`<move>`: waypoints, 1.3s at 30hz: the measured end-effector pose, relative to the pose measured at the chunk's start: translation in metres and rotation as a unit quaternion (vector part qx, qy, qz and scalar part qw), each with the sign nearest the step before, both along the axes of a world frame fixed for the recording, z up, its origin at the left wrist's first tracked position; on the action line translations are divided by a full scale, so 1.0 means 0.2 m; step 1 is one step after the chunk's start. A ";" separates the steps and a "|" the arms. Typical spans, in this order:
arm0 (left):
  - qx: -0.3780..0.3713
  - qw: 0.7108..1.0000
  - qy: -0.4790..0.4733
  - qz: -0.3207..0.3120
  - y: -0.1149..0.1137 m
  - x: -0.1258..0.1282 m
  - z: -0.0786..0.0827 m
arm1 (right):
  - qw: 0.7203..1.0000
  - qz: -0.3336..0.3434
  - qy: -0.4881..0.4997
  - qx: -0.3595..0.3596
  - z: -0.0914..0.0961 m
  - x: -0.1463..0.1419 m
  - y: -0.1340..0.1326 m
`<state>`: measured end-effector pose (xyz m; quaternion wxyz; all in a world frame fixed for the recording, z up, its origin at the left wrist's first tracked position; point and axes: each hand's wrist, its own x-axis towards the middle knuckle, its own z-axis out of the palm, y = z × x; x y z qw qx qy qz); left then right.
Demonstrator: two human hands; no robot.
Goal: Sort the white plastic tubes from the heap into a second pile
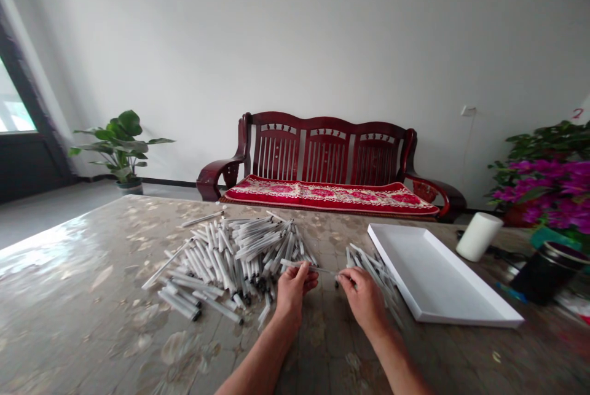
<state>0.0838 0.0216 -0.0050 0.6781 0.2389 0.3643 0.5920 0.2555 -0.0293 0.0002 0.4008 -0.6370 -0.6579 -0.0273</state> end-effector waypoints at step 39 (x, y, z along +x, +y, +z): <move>0.003 1.000 0.004 0.030 0.02 -0.07 0.00 | 0.991 -0.004 0.085 -0.103 0.05 -0.07 -0.10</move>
